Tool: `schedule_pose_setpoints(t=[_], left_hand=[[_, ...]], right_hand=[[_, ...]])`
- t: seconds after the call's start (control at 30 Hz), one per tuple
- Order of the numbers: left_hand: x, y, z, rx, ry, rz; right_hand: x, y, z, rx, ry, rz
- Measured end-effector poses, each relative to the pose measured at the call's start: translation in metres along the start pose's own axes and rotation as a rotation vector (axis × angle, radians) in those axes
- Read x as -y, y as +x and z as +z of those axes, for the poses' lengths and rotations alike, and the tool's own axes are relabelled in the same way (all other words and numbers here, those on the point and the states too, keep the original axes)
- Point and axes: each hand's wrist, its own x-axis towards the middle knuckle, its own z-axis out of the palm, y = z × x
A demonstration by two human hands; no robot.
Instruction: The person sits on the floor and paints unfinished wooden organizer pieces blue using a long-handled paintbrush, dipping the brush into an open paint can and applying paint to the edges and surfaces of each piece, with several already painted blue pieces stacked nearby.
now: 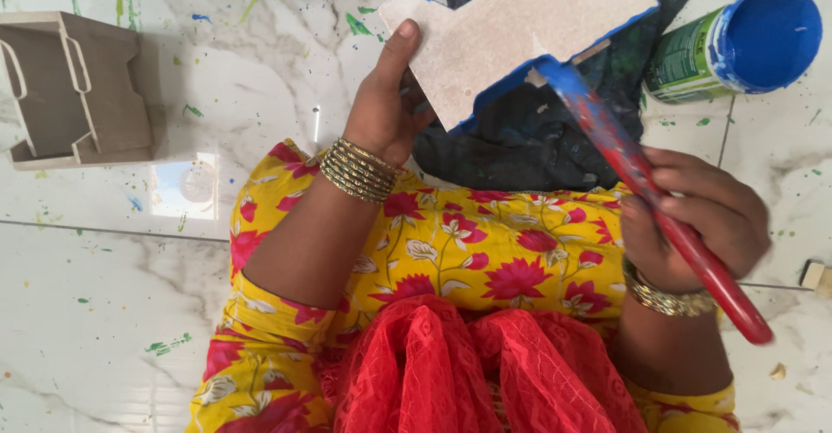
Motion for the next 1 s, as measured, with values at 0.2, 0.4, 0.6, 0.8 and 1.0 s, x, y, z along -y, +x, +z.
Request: schedule_pose_setpoints(t=[0.2,0.4,0.6,0.8,1.0], left_hand=[[0.002,-0.001,0.000,-0.005,-0.005,-0.008],[0.004,0.001,-0.003,-0.007,0.004,0.018],[0.000,0.004,-0.007,0.013,-0.023,0.044],[-0.002,0.005,-0.008,-0.001,-0.032,0.058],[0.000,0.001,-0.003,0.004,-0.026,0.046]], right_hand=[[0.000,0.006,0.020,0.030,-0.050,-0.002],[0.004,0.008,0.011,0.073,-0.068,0.006],[0.019,0.002,-0.018,0.101,-0.104,-0.014],[0.035,0.004,-0.034,0.027,-0.079,-0.059],[0.019,0.006,-0.003,0.005,-0.036,-0.067]])
